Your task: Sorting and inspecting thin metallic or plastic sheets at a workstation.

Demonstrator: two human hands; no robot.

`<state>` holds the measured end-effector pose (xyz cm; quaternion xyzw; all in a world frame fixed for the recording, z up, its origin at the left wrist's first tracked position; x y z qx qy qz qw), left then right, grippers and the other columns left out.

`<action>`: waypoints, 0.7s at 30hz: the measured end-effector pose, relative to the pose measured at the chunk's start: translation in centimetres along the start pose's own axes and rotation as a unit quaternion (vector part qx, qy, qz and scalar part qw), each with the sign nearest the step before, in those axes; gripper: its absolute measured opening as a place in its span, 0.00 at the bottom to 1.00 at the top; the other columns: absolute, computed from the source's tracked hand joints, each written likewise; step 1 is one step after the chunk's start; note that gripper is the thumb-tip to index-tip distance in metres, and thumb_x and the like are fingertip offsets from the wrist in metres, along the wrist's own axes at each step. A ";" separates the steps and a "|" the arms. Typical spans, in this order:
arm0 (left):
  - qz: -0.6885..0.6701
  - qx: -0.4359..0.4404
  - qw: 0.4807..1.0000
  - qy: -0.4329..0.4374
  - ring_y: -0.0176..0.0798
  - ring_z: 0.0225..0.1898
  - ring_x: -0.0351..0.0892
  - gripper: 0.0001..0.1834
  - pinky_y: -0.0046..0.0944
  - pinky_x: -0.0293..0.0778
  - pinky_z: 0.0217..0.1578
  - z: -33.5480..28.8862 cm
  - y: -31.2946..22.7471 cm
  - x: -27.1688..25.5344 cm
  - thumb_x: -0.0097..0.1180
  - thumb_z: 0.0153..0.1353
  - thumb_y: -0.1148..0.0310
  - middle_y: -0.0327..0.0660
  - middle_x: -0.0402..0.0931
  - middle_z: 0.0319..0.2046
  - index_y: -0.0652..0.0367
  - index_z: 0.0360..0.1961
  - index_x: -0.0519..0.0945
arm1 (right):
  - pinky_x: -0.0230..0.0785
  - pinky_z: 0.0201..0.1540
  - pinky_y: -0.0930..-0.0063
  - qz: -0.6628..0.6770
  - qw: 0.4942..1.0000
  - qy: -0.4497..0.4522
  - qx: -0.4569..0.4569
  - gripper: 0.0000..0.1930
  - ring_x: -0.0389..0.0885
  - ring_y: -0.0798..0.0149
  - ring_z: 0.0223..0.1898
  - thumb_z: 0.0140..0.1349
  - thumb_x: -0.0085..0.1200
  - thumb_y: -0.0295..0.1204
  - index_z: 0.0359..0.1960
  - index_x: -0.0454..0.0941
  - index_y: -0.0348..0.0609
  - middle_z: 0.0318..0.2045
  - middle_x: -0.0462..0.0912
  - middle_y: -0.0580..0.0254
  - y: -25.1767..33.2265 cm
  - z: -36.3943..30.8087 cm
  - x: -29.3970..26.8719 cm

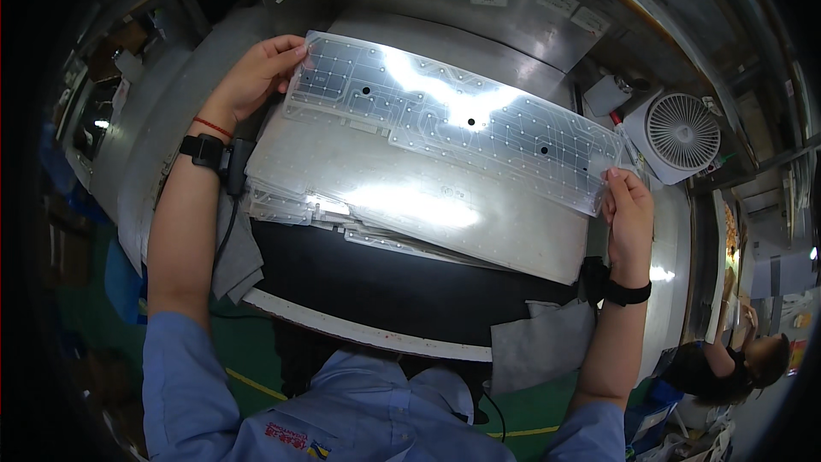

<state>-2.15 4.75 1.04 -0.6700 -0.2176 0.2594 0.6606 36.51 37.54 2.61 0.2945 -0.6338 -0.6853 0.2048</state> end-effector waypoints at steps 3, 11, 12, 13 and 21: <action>0.001 0.001 1.000 -0.011 0.20 0.24 0.66 0.10 0.20 0.63 0.24 0.0 -0.1 0.1 0.50 0.67 0.64 0.27 0.75 0.29 0.57 0.41 0.77 | 0.47 0.18 0.87 0.004 1.000 0.000 0.004 0.09 0.56 0.83 0.15 0.67 0.50 0.33 0.31 0.76 0.41 0.14 0.64 0.78 -0.1 0.0 -0.2; -0.110 0.057 0.992 -0.029 0.25 0.25 0.75 0.11 0.21 0.66 0.21 -1.1 -2.0 0.2 0.47 0.69 0.63 0.36 0.78 0.31 0.58 0.39 0.76 | 0.64 0.25 0.86 0.087 0.994 -0.038 -0.044 0.10 0.74 0.75 0.21 0.68 0.46 0.31 0.40 0.75 0.36 0.28 0.81 0.64 0.8 -0.2 -0.5; -0.109 0.058 0.992 -0.029 0.25 0.25 0.75 0.11 0.21 0.66 0.21 -0.8 -1.7 -0.1 0.47 0.69 0.63 0.36 0.78 0.31 0.58 0.39 0.76 | 0.66 0.29 0.85 0.114 0.992 -0.032 -0.049 0.09 0.77 0.73 0.25 0.68 0.46 0.29 0.41 0.74 0.35 0.31 0.82 0.61 0.4 0.0 -0.8; -0.066 0.047 0.997 -0.008 0.27 0.27 0.77 0.11 0.22 0.68 0.24 -0.6 -1.0 -0.2 0.46 0.69 0.63 0.38 0.79 0.33 0.59 0.40 0.76 | 0.69 0.32 0.83 0.141 0.988 -0.023 -0.055 0.09 0.79 0.72 0.29 0.68 0.45 0.27 0.42 0.74 0.34 0.35 0.83 0.58 0.4 0.1 -0.6; -0.058 0.018 0.994 0.086 0.27 0.31 0.77 0.11 0.23 0.71 0.27 -0.6 0.2 -1.4 0.50 0.66 0.63 0.38 0.79 0.35 0.60 0.41 0.76 | 0.68 0.36 0.84 0.021 0.998 -0.024 -0.045 0.08 0.77 0.75 0.30 0.66 0.45 0.22 0.45 0.70 0.36 0.34 0.82 0.62 -0.6 0.6 -1.0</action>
Point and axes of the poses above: each hand's wrist, its own z-axis towards the middle knuckle, its own x-axis out of the palm, y = z × x, the point moved 5 cm from there along z, towards the middle knuckle
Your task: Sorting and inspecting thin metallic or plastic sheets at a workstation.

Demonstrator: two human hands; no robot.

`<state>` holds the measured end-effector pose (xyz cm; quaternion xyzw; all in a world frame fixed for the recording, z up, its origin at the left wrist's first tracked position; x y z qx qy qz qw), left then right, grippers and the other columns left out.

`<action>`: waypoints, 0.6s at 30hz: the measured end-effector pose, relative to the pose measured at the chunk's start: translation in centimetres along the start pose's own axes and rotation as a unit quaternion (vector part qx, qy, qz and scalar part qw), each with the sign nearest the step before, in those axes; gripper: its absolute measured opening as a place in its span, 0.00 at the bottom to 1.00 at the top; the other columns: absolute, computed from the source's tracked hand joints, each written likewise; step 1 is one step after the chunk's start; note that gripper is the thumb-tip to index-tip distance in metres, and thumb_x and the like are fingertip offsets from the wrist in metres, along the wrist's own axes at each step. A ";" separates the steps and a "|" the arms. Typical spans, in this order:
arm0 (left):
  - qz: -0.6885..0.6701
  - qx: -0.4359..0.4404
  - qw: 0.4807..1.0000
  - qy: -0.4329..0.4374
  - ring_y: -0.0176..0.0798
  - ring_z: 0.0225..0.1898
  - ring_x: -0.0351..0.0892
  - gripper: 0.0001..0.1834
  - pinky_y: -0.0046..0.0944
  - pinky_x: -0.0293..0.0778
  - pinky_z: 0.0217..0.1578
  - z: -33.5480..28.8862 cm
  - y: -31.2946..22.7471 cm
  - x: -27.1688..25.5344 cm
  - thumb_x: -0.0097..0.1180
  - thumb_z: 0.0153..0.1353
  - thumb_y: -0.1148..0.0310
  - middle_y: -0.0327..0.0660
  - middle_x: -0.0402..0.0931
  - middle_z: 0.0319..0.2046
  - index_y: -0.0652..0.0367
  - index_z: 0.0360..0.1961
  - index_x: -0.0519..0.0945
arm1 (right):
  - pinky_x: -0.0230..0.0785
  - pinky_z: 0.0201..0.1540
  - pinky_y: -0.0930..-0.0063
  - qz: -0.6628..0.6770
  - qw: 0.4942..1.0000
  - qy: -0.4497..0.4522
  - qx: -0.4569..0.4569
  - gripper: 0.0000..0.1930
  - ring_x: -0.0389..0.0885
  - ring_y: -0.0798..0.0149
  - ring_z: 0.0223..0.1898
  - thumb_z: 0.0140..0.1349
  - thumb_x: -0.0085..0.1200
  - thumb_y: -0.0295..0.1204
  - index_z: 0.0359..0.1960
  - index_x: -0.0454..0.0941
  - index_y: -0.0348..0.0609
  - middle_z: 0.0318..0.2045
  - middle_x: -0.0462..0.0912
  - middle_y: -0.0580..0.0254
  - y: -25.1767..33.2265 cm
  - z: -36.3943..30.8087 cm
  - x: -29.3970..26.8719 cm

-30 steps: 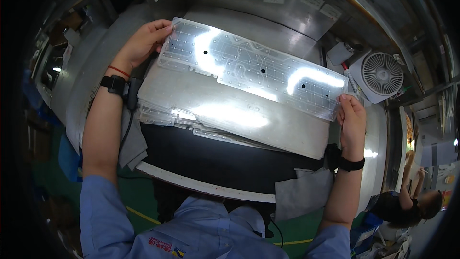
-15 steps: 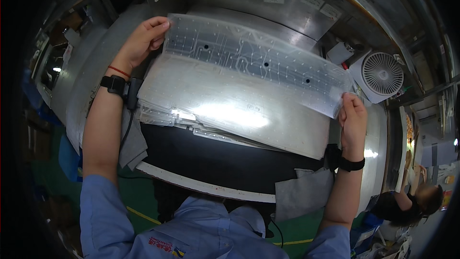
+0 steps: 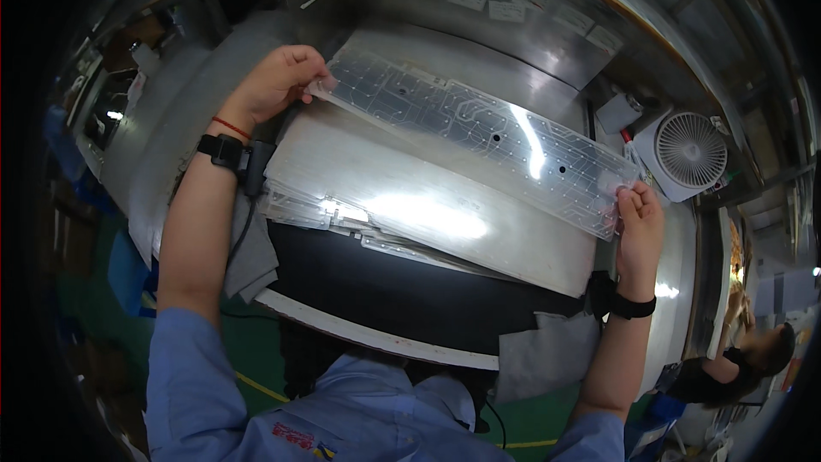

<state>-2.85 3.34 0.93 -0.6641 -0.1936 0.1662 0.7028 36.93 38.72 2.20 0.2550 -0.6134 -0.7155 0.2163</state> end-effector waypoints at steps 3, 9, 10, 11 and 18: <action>0.067 -0.004 0.998 0.013 0.27 0.34 0.77 0.14 0.24 0.72 0.30 0.2 -0.2 1.5 0.52 0.64 0.65 0.38 0.79 0.36 0.60 0.48 0.73 | 0.66 0.33 0.86 -0.002 1.000 0.023 0.000 0.07 0.76 0.77 0.29 0.66 0.44 0.22 0.44 0.70 0.37 0.34 0.81 0.64 0.3 -0.2 0.5; 0.031 -0.025 0.998 -0.050 0.26 0.38 0.75 0.23 0.25 0.73 0.38 0.2 -0.8 2.5 0.52 0.65 0.65 0.36 0.77 0.41 0.62 0.58 0.65 | 0.62 0.27 0.87 -0.014 1.000 0.012 -0.006 0.06 0.74 0.79 0.27 0.67 0.43 0.23 0.43 0.70 0.38 0.34 0.81 0.65 0.4 -0.3 0.3; 0.032 -0.026 0.998 -0.052 0.26 0.38 0.75 0.23 0.25 0.73 0.38 0.3 -0.7 2.3 0.52 0.65 0.65 0.36 0.77 0.41 0.62 0.58 0.65 | 0.62 0.26 0.88 -0.012 1.000 0.004 -0.005 0.06 0.74 0.79 0.27 0.67 0.43 0.23 0.42 0.70 0.39 0.34 0.81 0.65 0.4 -0.3 0.3; 0.048 -0.039 0.997 -0.050 0.26 0.38 0.75 0.21 0.25 0.73 0.38 0.4 -0.5 2.1 0.52 0.65 0.65 0.36 0.76 0.41 0.62 0.56 0.67 | 0.62 0.26 0.88 -0.011 1.000 0.006 -0.005 0.06 0.74 0.79 0.27 0.67 0.43 0.23 0.42 0.70 0.39 0.34 0.81 0.65 0.3 -0.3 0.2; 0.026 -0.044 0.998 -0.042 0.24 0.35 0.74 0.09 0.22 0.71 0.35 0.4 -0.1 1.4 0.52 0.64 0.68 0.33 0.77 0.37 0.58 0.44 0.74 | 0.64 0.27 0.88 0.001 0.999 0.014 -0.041 0.05 0.74 0.78 0.28 0.68 0.44 0.25 0.43 0.69 0.40 0.37 0.80 0.62 0.5 -0.2 0.3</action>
Point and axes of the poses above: each hand's wrist, its own z-axis towards the middle knuckle, its own x-axis out of the palm, y = z × x, the point moved 5 cm from there along z, towards the middle knuckle
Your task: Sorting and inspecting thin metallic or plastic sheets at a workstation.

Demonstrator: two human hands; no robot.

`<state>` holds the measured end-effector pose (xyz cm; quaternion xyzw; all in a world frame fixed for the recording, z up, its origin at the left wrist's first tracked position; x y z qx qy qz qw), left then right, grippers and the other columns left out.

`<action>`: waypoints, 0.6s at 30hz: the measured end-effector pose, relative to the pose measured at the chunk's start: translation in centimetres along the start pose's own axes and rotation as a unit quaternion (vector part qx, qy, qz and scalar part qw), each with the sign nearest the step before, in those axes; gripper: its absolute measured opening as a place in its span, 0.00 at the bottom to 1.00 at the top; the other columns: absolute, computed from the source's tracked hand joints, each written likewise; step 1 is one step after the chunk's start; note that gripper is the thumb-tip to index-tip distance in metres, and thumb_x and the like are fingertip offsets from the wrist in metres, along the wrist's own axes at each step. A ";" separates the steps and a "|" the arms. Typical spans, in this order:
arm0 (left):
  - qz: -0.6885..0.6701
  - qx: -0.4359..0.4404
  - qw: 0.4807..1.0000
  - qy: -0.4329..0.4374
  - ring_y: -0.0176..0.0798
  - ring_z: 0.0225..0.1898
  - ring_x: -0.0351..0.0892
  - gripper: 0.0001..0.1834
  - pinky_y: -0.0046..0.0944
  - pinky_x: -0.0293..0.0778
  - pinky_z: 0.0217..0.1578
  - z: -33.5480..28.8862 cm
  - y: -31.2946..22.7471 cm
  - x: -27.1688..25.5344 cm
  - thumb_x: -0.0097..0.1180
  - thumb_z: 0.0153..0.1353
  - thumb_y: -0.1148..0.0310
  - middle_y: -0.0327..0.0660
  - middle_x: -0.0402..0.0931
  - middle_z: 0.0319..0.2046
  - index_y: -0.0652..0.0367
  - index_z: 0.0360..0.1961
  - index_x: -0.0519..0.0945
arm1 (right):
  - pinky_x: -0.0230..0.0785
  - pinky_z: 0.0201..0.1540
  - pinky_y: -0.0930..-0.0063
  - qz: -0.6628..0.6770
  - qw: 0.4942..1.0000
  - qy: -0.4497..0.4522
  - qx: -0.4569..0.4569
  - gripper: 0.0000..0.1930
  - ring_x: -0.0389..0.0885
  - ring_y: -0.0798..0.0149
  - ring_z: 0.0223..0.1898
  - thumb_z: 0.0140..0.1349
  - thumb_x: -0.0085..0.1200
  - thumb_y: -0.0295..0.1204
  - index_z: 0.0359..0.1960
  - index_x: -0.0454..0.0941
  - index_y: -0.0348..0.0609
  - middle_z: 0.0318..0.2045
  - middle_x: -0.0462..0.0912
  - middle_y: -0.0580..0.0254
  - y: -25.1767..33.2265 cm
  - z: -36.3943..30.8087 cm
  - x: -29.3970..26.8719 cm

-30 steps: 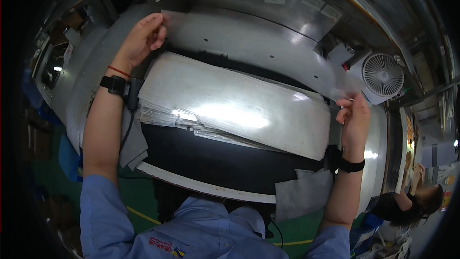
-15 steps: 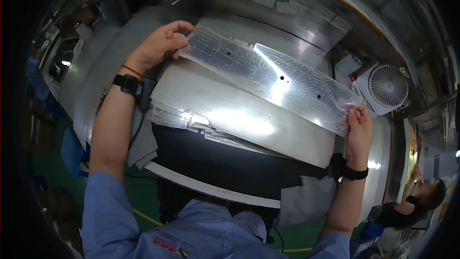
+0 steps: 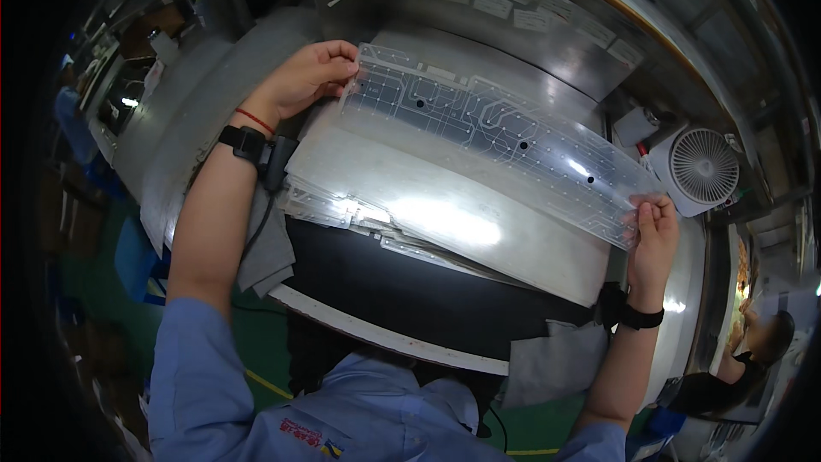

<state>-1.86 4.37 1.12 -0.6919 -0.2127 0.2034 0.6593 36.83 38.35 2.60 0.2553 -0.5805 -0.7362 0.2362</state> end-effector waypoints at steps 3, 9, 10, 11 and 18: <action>-0.008 -0.001 1.000 0.002 0.24 0.33 0.74 0.06 0.22 0.70 0.33 -0.2 -0.4 0.7 0.54 0.63 0.71 0.32 0.76 0.34 0.56 0.40 0.72 | 0.65 0.27 0.88 0.007 1.000 0.006 -0.004 0.05 0.75 0.78 0.27 0.68 0.44 0.25 0.43 0.68 0.40 0.38 0.80 0.62 0.1 0.0 0.1; -0.021 0.033 0.999 -0.013 0.24 0.31 0.74 0.08 0.22 0.69 0.33 0.1 -0.3 0.0 0.56 0.61 0.73 0.31 0.74 0.31 0.54 0.38 0.70 | 0.66 0.27 0.87 0.020 1.000 0.012 -0.002 0.05 0.76 0.77 0.27 0.68 0.44 0.25 0.43 0.68 0.40 0.37 0.80 0.61 0.2 -0.1 0.4; -0.018 0.036 0.999 -0.016 0.24 0.31 0.74 0.08 0.23 0.69 0.33 0.1 -0.3 -0.1 0.56 0.60 0.74 0.31 0.74 0.31 0.54 0.39 0.70 | 0.67 0.27 0.87 0.015 1.000 0.013 -0.005 0.05 0.76 0.77 0.27 0.68 0.44 0.25 0.44 0.68 0.40 0.37 0.80 0.61 0.3 -0.2 0.4; -0.017 0.035 0.999 -0.016 0.24 0.31 0.74 0.08 0.23 0.69 0.33 0.1 -0.3 0.0 0.56 0.60 0.74 0.31 0.74 0.31 0.54 0.39 0.70 | 0.67 0.27 0.87 0.015 1.000 0.012 -0.005 0.05 0.76 0.77 0.27 0.68 0.44 0.25 0.44 0.68 0.40 0.37 0.80 0.61 0.3 -0.2 0.5; 0.004 0.047 0.998 -0.045 0.26 0.32 0.76 0.17 0.25 0.70 0.35 0.2 -0.4 -0.4 0.59 0.57 0.74 0.36 0.80 0.31 0.57 0.44 0.67 | 0.66 0.27 0.87 0.012 1.000 0.007 -0.014 0.06 0.76 0.76 0.28 0.68 0.45 0.25 0.44 0.68 0.39 0.37 0.80 0.61 0.4 -0.2 0.3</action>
Point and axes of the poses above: each hand's wrist, its own z-axis towards the middle knuckle, its own x-axis out of the palm, y = z × x, the point moved 5 cm from there along z, towards the middle knuckle
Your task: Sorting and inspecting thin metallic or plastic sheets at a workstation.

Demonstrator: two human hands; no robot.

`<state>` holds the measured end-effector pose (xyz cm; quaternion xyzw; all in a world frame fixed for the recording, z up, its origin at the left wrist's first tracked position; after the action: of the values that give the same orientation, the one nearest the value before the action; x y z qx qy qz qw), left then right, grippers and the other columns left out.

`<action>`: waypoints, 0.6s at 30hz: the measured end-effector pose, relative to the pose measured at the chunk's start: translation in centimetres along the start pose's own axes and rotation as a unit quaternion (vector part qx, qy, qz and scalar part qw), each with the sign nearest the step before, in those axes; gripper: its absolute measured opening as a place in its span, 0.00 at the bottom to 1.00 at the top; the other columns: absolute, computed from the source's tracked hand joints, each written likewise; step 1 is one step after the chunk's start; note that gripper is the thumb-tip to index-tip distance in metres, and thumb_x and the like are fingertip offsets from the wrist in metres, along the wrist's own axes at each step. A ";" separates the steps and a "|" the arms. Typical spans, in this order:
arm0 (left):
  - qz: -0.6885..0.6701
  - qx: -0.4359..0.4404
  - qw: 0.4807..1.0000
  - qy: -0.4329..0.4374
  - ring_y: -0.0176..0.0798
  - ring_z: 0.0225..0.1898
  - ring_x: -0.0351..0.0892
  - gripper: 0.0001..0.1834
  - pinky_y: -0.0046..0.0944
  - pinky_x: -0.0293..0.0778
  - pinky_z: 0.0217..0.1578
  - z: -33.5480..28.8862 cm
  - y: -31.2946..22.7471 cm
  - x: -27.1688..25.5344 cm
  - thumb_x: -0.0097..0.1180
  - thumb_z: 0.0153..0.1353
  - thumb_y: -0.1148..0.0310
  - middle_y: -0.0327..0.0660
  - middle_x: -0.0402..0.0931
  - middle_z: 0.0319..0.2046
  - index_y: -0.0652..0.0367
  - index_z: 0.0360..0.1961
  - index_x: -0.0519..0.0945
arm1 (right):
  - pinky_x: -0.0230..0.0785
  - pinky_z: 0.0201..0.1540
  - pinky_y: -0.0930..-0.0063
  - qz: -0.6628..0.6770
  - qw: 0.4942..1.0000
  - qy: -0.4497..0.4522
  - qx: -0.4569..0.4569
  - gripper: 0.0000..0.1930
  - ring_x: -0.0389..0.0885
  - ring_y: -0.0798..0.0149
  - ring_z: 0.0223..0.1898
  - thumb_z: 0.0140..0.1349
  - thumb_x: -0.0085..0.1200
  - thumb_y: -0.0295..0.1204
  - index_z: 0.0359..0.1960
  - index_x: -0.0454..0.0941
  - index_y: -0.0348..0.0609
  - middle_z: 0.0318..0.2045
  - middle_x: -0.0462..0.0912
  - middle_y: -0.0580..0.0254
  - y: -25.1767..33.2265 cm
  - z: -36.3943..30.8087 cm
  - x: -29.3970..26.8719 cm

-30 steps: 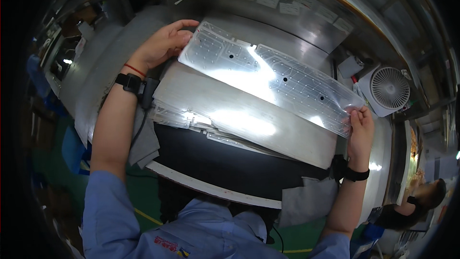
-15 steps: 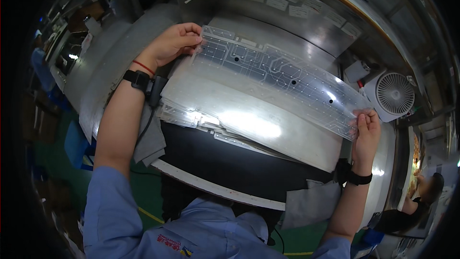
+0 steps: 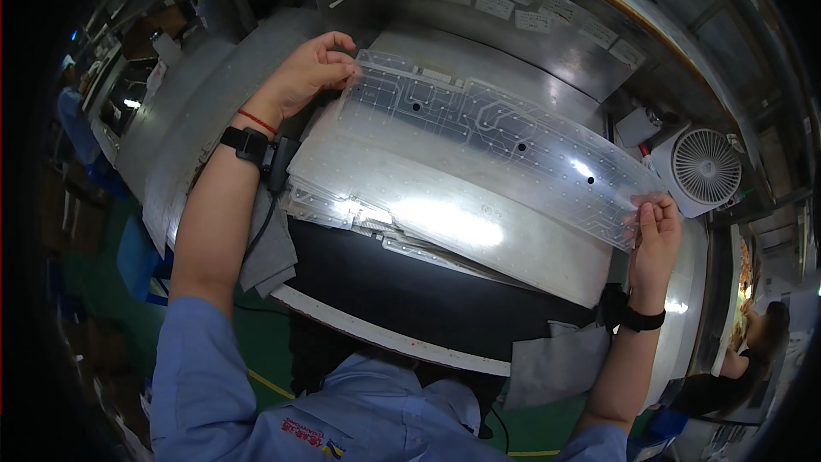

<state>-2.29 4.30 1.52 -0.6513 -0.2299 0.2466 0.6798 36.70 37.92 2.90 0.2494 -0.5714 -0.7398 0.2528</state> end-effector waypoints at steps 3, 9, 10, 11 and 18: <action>0.007 0.002 1.000 0.004 0.26 0.32 0.76 0.17 0.25 0.71 0.36 0.0 0.0 0.0 0.59 0.56 0.75 0.37 0.80 0.32 0.57 0.45 0.67 | 0.66 0.27 0.86 0.000 1.000 -0.005 0.002 0.06 0.76 0.76 0.28 0.67 0.46 0.25 0.44 0.69 0.39 0.37 0.80 0.62 0.0 0.0 -0.1; 0.017 0.000 1.000 -0.006 0.25 0.33 0.77 0.16 0.24 0.71 0.35 0.0 -0.1 0.4 0.59 0.57 0.76 0.35 0.79 0.31 0.55 0.43 0.66 | 0.66 0.28 0.86 -0.003 1.000 -0.014 0.012 0.06 0.76 0.76 0.28 0.67 0.46 0.25 0.44 0.69 0.39 0.36 0.79 0.63 -0.1 -0.1 -0.2; 0.020 -0.001 1.000 -0.007 0.25 0.33 0.77 0.17 0.24 0.71 0.36 -0.1 -0.2 0.4 0.60 0.57 0.76 0.35 0.79 0.31 0.55 0.43 0.66 | 0.66 0.28 0.85 -0.001 1.000 -0.015 0.013 0.06 0.76 0.76 0.28 0.67 0.46 0.25 0.44 0.69 0.40 0.36 0.79 0.63 -0.1 -0.1 -0.2; 0.020 -0.001 1.000 -0.007 0.25 0.33 0.77 0.17 0.24 0.71 0.36 0.0 -0.2 0.4 0.60 0.57 0.76 0.35 0.79 0.31 0.55 0.43 0.66 | 0.66 0.28 0.85 -0.001 1.000 -0.015 0.012 0.06 0.76 0.76 0.28 0.67 0.46 0.25 0.44 0.69 0.40 0.36 0.79 0.63 -0.1 -0.1 -0.2; 0.039 -0.004 0.999 -0.022 0.24 0.32 0.76 0.17 0.23 0.71 0.36 0.0 -0.1 0.1 0.60 0.57 0.75 0.34 0.79 0.30 0.55 0.42 0.65 | 0.66 0.28 0.85 -0.006 1.000 -0.015 0.008 0.07 0.76 0.75 0.28 0.67 0.46 0.25 0.44 0.69 0.39 0.35 0.79 0.63 0.0 -0.1 0.0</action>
<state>-2.21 4.40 1.58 -0.6565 -0.2206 0.2864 0.6621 36.77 37.91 2.88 0.2443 -0.5797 -0.7402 0.2375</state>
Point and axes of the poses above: each hand's wrist, its own z-axis towards the middle knuckle, its own x-axis out of the palm, y = z × x, the point moved 5 cm from there along z, towards the middle knuckle
